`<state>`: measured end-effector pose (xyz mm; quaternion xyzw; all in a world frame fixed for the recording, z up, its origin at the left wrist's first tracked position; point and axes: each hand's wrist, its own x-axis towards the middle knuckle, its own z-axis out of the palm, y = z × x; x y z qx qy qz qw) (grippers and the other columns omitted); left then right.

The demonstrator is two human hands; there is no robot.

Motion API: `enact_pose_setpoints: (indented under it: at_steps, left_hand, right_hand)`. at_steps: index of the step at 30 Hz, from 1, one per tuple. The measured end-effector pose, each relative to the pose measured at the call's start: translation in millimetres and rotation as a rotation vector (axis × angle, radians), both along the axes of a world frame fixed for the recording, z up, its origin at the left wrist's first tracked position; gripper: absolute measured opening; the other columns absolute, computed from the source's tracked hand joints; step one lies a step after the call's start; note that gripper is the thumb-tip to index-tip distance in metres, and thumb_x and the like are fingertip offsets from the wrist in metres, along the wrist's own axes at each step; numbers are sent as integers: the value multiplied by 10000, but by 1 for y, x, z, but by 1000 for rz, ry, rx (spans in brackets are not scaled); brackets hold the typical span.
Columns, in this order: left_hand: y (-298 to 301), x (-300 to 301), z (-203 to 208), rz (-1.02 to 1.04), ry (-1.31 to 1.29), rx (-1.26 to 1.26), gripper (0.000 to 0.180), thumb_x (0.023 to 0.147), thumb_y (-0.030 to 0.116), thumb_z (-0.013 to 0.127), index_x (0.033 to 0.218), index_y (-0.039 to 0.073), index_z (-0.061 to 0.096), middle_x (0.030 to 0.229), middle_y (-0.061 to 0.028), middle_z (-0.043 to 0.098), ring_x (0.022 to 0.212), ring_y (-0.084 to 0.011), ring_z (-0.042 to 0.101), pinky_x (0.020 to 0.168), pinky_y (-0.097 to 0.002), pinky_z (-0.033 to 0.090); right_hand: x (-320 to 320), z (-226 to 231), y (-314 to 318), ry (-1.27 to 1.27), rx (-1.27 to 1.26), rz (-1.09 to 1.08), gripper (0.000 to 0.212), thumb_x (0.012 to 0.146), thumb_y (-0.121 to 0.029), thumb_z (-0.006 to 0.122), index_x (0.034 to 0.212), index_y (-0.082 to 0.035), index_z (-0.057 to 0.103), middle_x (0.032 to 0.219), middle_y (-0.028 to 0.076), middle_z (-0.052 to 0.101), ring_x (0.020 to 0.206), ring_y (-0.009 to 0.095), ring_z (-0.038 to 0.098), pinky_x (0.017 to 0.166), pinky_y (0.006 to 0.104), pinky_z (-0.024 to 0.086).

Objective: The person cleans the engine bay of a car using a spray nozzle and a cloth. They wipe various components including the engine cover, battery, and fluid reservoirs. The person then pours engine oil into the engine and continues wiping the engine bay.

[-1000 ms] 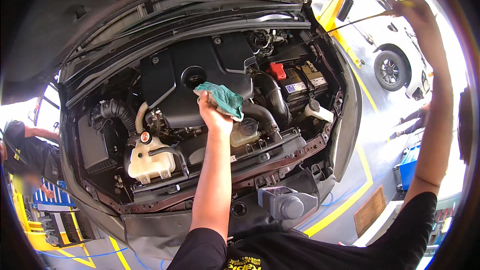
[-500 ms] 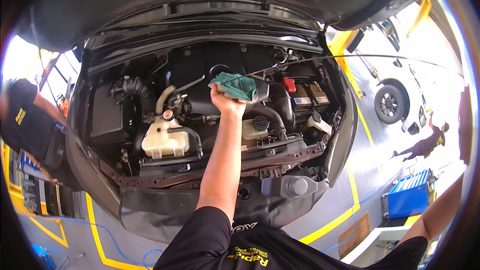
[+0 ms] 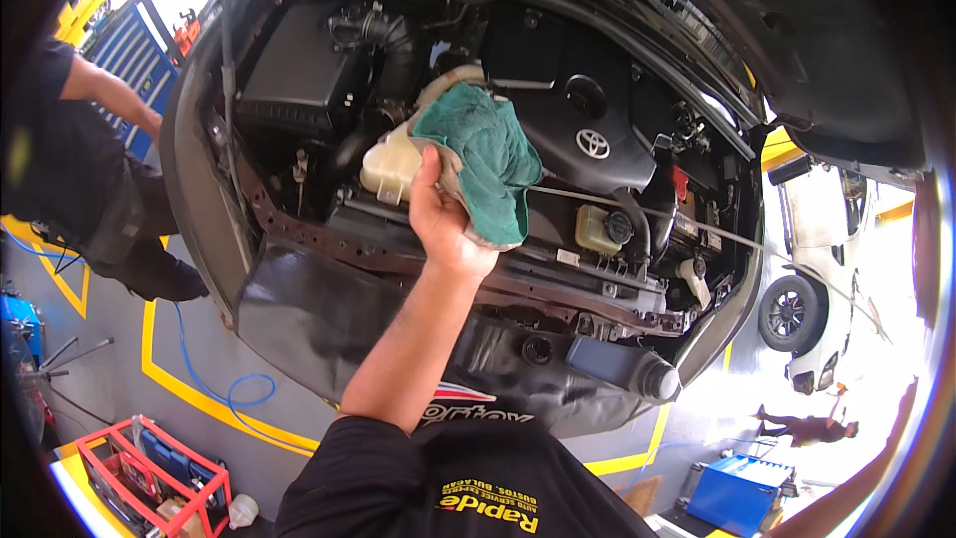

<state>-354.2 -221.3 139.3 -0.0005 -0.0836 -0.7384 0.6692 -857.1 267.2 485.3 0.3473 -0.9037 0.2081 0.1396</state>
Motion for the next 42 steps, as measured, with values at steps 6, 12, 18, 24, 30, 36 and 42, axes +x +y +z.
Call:
enact_pose_setpoints:
  at_steps: [6,12,18,24,30,36,42]
  left_hand:
    - [21,29,11,-33,-5,58,562,1085,411,294,1479,64,494,1483,-146,552,1370,-340,531,1162,-531,406]
    - [30,39,16,-37,93,-72,533,1098,375,333,1467,21,480,1431,-143,589,1309,-281,584,1130,-461,448]
    - [30,45,20,-51,147,-80,548,1103,370,255,1457,40,514,1469,-160,562,1353,-338,548,1161,-519,411]
    - [32,43,24,-75,133,43,545,1098,384,312,1483,33,470,1460,-143,566,1342,-290,558,1162,-465,416]
    - [37,41,20,-84,75,5,535,1101,377,318,1477,35,481,1452,-138,573,1342,-285,557,1166,-459,412]
    - [45,42,21,-84,111,-36,539,1096,381,335,1506,49,444,1478,-135,549,1354,-285,546,1170,-465,404]
    - [45,41,30,-86,52,-36,569,1090,406,341,1531,55,411,1503,-137,524,1379,-297,520,1182,-471,383]
  right_hand:
    - [-4,31,10,2,27,-56,281,949,-294,648,1002,-19,624,760,126,632,752,236,655,710,346,515]
    - [-1,55,16,1,43,-90,268,951,-279,639,1026,-23,615,780,117,635,772,223,657,721,333,517]
    - [4,73,26,7,44,-116,257,953,-264,631,1049,-27,606,800,109,638,792,211,660,731,320,519]
    - [6,83,36,6,49,-133,250,954,-249,623,1072,-31,597,820,101,641,812,198,663,741,308,521]
    - [3,89,46,1,58,-131,245,956,-234,615,1096,-34,588,839,93,644,832,185,666,752,295,523]
    - [-3,88,59,-8,58,-129,244,958,-219,607,1119,-38,579,859,85,647,852,172,668,762,282,525]
    - [-3,91,60,-20,57,-137,246,959,-203,599,1143,-42,570,879,76,650,872,159,671,772,270,526]
